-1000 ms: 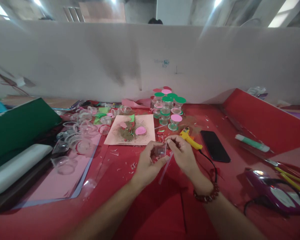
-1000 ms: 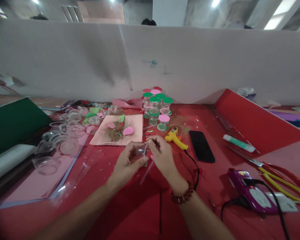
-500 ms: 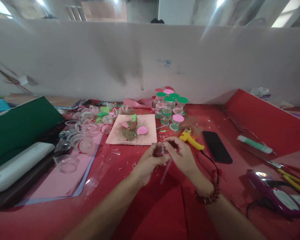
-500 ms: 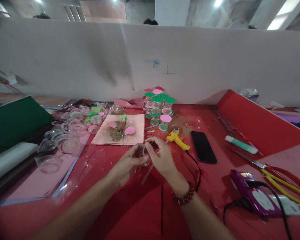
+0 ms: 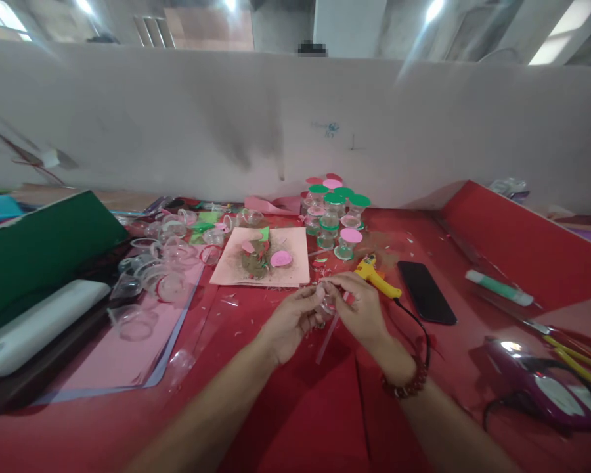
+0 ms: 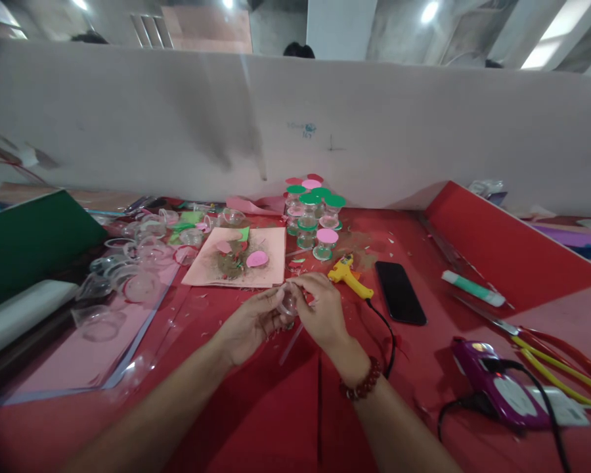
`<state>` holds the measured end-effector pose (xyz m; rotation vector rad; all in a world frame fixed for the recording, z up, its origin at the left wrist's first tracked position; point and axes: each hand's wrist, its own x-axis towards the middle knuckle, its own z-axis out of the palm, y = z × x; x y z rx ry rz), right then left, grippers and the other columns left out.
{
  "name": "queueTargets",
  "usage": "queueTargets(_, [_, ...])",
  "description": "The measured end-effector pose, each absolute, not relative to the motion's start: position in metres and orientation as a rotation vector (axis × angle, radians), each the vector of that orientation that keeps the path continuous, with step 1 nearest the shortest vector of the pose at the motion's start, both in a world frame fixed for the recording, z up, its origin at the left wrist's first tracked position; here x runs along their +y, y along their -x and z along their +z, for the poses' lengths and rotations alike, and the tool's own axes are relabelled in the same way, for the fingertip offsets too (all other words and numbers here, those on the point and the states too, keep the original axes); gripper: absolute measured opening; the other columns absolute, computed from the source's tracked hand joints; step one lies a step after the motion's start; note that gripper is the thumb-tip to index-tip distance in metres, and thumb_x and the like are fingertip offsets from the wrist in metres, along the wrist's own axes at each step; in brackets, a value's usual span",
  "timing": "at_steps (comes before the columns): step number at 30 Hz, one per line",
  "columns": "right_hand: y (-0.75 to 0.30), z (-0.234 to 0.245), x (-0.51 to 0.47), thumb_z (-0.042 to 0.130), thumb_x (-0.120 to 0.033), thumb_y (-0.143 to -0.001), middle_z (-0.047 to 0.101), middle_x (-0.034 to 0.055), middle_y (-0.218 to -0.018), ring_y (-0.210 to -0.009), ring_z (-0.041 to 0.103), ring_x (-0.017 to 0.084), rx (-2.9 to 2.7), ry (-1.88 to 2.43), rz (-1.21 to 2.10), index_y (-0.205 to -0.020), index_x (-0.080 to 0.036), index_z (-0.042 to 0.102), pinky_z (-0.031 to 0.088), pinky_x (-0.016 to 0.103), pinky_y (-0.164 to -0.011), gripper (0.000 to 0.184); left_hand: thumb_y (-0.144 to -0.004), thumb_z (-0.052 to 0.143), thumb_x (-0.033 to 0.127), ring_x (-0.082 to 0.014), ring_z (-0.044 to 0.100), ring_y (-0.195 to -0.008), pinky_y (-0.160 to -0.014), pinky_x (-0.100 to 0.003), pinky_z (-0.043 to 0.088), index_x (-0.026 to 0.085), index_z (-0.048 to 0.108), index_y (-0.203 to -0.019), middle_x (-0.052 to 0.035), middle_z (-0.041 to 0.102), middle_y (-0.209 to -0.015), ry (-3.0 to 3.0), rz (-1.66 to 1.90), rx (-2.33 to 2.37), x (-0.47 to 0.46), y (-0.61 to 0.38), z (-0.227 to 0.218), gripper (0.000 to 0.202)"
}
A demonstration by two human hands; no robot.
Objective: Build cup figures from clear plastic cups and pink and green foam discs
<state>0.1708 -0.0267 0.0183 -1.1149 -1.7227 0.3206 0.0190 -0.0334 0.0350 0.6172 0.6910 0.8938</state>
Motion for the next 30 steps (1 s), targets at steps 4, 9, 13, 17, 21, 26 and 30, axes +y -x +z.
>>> queueTargets(4, [-0.173,0.014,-0.027,0.056,-0.022,-0.091,0.074,0.0070,-0.093,-0.086,0.065,0.021,-1.850,1.141,0.134,-0.098,-0.021,0.073,0.051,0.035,-0.079,0.018,-0.061,0.087,0.032,-0.0079,0.057,-0.068,-0.067,-0.020,0.044,0.013,0.071,-0.087,-0.0010,0.064,-0.080,-0.638,0.906,0.724,-0.031,-0.019,0.030,0.036])
queueTargets(9, [-0.179,0.009,-0.029,0.058,-0.019,-0.088,0.076,0.0089,-0.095,-0.085,0.068,0.024,-1.979,1.201,0.033,-0.102,-0.020,0.073,0.051,0.037,-0.078,0.020,-0.067,0.083,0.034,-0.0081,0.054,-0.065,-0.064,-0.022,0.041,0.013,0.069,-0.087,-0.0009,0.062,-0.079,-0.780,0.906,0.770,-0.031,-0.020,0.025,0.033])
queueTargets(13, [-0.179,0.012,-0.030,0.060,-0.014,-0.084,0.076,0.0075,-0.093,-0.083,0.068,0.023,-2.022,1.270,0.082,-0.096,-0.022,0.073,0.050,0.035,-0.076,0.019,-0.067,0.082,0.034,-0.0091,0.054,-0.065,-0.062,-0.023,0.040,0.013,0.069,-0.088,-0.0026,0.063,-0.081,-0.850,0.924,0.836,-0.032,-0.021,0.023,0.033])
queueTargets(17, [-0.176,0.017,-0.029,0.060,-0.017,-0.085,0.076,0.0049,-0.086,-0.079,0.068,0.022,-1.919,1.276,0.162,-0.087,-0.024,0.074,0.050,0.033,-0.074,0.016,-0.068,0.081,0.034,-0.0102,0.055,-0.067,-0.064,-0.023,0.040,0.013,0.069,-0.091,-0.0036,0.064,-0.082,-0.855,0.932,0.810,-0.032,-0.021,0.022,0.033])
queueTargets(21, [-0.174,0.020,-0.029,0.060,-0.019,-0.085,0.077,0.0046,-0.084,-0.078,0.069,0.021,-1.807,1.238,0.214,-0.085,-0.023,0.075,0.051,0.032,-0.073,0.016,-0.069,0.081,0.033,-0.0125,0.058,-0.073,-0.067,-0.025,0.042,0.014,0.068,-0.095,-0.0042,0.064,-0.086,-0.847,0.935,0.762,-0.032,-0.021,0.022,0.035])
queueTargets(26, [-0.173,0.022,-0.029,0.061,-0.018,-0.083,0.077,0.0064,-0.082,-0.076,0.070,0.022,-1.787,1.245,0.234,-0.084,-0.021,0.076,0.051,0.033,-0.074,0.015,-0.068,0.081,0.034,-0.0127,0.059,-0.073,-0.069,-0.025,0.043,0.014,0.067,-0.094,-0.0037,0.065,-0.086,-0.844,0.942,0.761,-0.033,-0.022,0.021,0.035])
queueTargets(30, [-0.172,0.023,-0.030,0.060,-0.017,-0.082,0.077,0.0055,-0.082,-0.075,0.070,0.021,-1.771,1.287,0.266,-0.082,-0.023,0.076,0.051,0.032,-0.071,0.017,-0.067,0.082,0.034,-0.0145,0.061,-0.077,-0.072,-0.026,0.045,0.015,0.068,-0.096,-0.0052,0.067,-0.090,-0.856,0.947,0.776,-0.033,-0.023,0.020,0.037])
